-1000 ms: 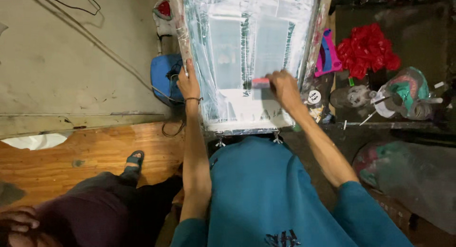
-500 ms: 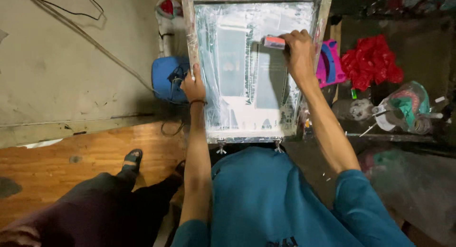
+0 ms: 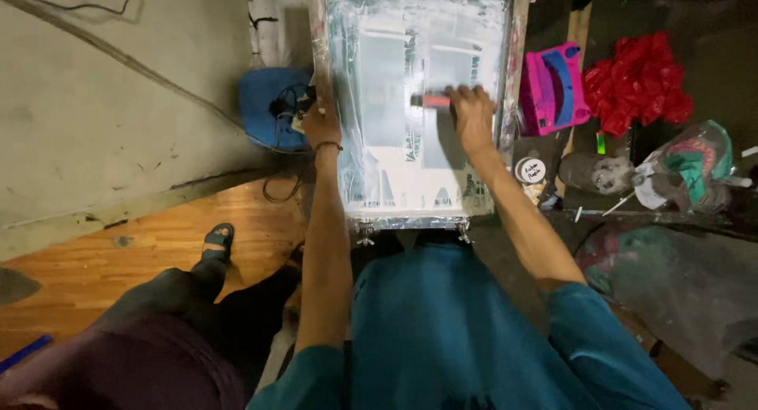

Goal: The person uses a squeegee to spread white ink across a screen printing frame held over a table. Another person in the background handles paper and other items. The camera wearer repeatedly pulls the squeegee across the screen to distribute the ink.

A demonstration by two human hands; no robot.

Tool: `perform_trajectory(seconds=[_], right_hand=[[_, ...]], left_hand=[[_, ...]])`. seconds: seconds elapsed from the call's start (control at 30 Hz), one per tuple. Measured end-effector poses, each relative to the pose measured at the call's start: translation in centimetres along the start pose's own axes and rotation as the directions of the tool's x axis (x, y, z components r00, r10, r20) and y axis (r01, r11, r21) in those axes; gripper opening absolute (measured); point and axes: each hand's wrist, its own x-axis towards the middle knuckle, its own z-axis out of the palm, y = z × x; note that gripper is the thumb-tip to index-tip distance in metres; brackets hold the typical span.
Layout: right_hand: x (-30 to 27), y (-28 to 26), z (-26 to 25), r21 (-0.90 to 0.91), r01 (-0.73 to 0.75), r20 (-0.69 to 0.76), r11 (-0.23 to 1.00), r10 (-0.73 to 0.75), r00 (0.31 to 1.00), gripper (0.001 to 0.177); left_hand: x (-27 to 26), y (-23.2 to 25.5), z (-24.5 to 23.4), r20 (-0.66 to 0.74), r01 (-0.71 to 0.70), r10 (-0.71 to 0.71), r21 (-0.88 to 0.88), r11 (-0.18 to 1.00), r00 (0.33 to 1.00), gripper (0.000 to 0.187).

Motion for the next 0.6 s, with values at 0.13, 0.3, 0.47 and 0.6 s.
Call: perform_trajectory(seconds=[0.13, 0.3, 0.47, 0.6], right_hand=[[-6.9, -2.8, -1.0, 0.211, -0.056, 0.186, 0.976, 0.016, 0.982, 0.042], [-9.3, -9.1, -0.8, 0.262, -0.052, 0.216, 0.964, -0.006, 0.976, 0.023], [-8.2, -13.3, -2.6, 0.263, 0.079, 0.207, 0.962, -0.136, 0.969, 0.024], [-4.0, -12.8, -4.5, 0.311, 0.115, 0.114, 0.944, -0.157, 0.981, 0.015]], left_hand=[[-0.6, 2.2, -1.0, 0.010, 0.110, -0.110, -0.020, 0.994, 0.994, 0.084], [-3.0, 7.9, -5.8, 0.070, 0.130, -0.125, -0.075, 0.989, 0.990, 0.088], [-4.1, 8.3, -6.8, 0.031, 0.106, -0.102, -0.192, 0.976, 0.994, 0.075], [-5.9, 9.4, -8.9, 0.004, 0.015, -0.015, -0.254, 0.967, 1.000, 0.073]])
